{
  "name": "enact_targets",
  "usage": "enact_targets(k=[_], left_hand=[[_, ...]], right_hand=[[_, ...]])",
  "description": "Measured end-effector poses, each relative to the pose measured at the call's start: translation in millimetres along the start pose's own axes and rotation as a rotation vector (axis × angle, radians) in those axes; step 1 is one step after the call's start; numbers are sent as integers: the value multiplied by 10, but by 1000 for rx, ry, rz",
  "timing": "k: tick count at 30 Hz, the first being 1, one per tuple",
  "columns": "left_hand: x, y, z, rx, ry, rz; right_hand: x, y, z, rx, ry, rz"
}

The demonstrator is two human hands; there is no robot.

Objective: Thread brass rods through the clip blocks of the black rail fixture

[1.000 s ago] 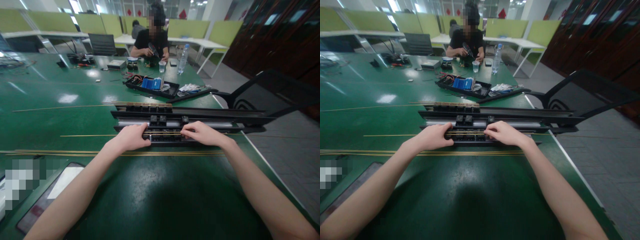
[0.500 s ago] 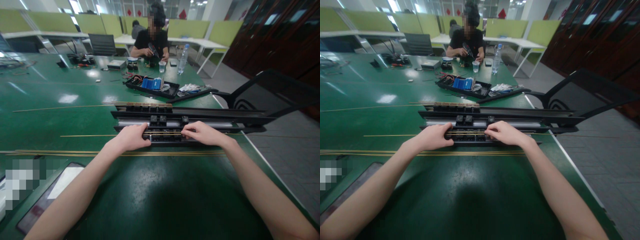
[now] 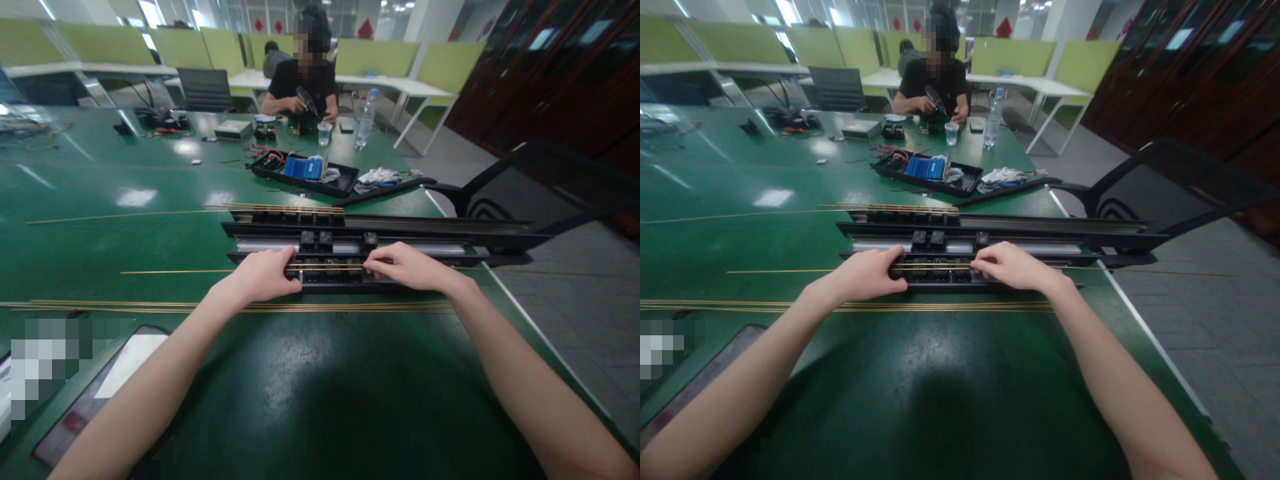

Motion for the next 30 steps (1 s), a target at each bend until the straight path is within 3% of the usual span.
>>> enact_targets(k=[30], left_hand=[[-5, -1, -1, 12, 1, 4]], right_hand=[[88, 78, -74, -63, 16, 36]])
Point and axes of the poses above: each hand's wrist, its own y-axis away from the middle knuckle, its own z-axis out of the palm, x = y × z, the point moved 9 cm from there along -y, towards the middle knuckle, and after that the axes turned 3 degrees about -z, right-handed, at the moved point
